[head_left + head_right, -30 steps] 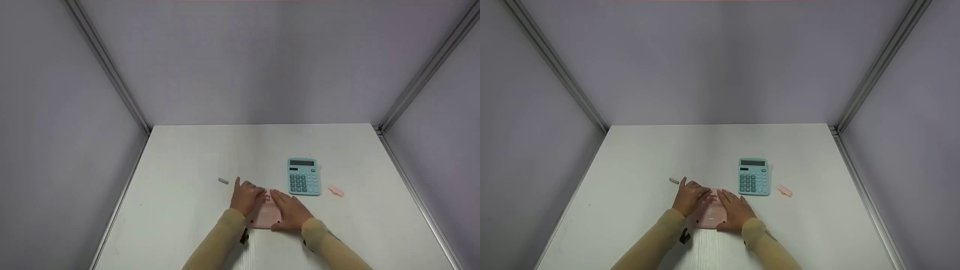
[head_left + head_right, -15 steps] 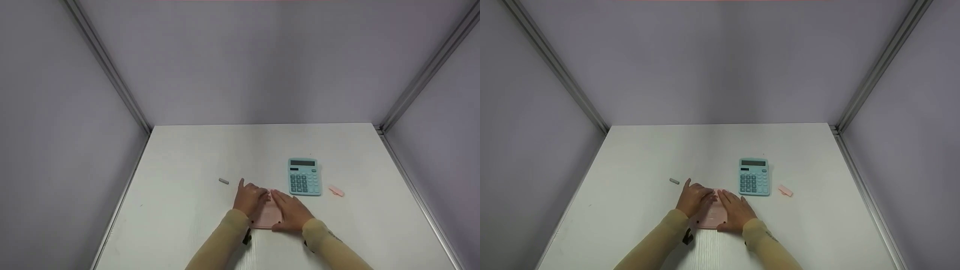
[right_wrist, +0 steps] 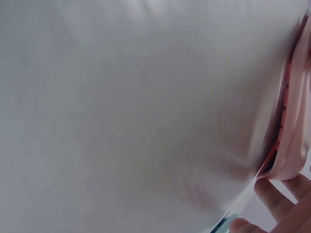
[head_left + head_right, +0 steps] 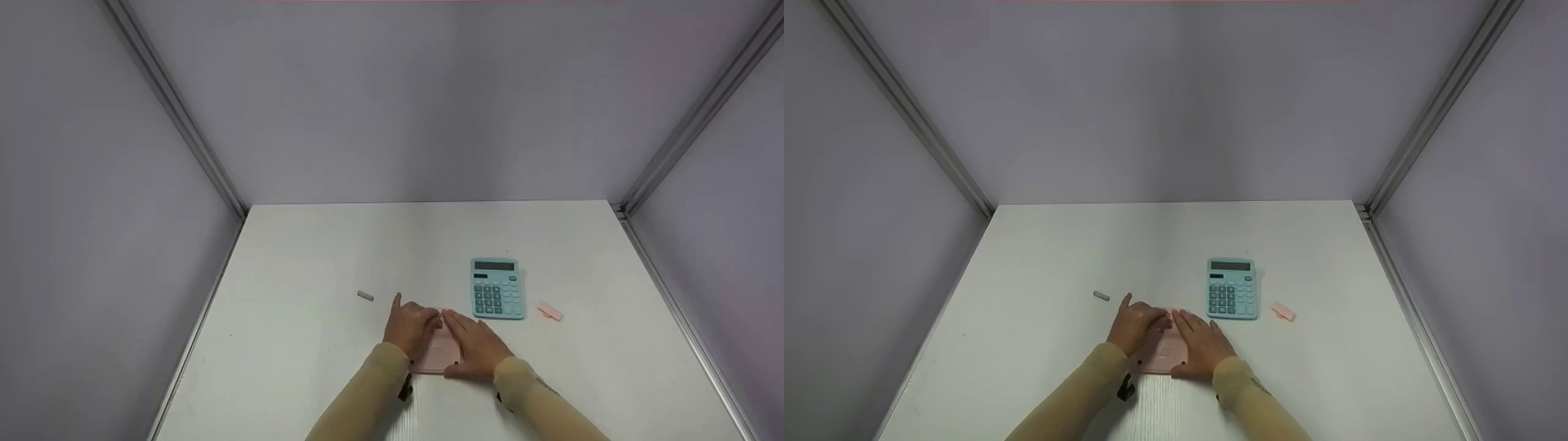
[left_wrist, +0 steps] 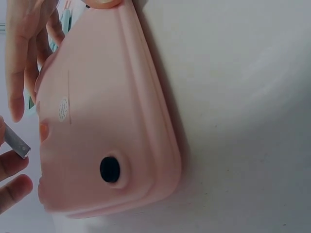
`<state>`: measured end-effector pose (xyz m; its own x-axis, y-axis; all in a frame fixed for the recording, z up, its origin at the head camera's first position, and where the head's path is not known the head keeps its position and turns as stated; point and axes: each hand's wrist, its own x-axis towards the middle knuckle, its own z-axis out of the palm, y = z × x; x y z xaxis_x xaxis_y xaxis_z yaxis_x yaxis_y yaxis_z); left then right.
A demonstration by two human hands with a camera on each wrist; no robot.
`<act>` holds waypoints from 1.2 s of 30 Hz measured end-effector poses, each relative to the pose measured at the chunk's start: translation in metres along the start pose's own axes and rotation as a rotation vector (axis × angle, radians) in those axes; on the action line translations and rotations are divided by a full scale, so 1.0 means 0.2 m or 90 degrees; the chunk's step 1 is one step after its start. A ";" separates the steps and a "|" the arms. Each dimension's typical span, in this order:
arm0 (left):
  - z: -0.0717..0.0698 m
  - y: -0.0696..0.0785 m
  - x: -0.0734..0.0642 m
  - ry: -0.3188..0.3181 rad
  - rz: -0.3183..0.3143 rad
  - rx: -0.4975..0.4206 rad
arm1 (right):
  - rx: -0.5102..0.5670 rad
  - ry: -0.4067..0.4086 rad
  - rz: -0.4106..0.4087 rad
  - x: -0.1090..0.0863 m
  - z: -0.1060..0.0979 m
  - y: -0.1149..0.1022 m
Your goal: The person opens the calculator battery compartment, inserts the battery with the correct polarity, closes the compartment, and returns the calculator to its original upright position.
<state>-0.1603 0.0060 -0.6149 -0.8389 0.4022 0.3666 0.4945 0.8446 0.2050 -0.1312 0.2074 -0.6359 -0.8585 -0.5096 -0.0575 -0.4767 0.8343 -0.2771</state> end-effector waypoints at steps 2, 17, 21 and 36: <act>0.00 0.00 0.00 -0.010 -0.003 0.002 | -0.001 0.000 0.000 0.00 0.00 0.00; 0.02 0.00 -0.01 -0.039 -0.032 -0.031 | 0.020 -0.012 0.013 0.00 0.00 0.00; 0.02 -0.01 -0.01 -0.035 -0.023 -0.029 | 0.025 -0.009 0.014 0.00 0.00 0.00; 0.06 -0.02 0.00 -0.053 0.016 0.039 | 0.010 0.000 -0.004 0.01 0.02 0.02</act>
<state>-0.1643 0.0076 -0.6272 -0.8440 0.4488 0.2936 0.5025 0.8530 0.1406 -0.1336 0.2089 -0.6399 -0.8559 -0.5142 -0.0553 -0.4784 0.8279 -0.2927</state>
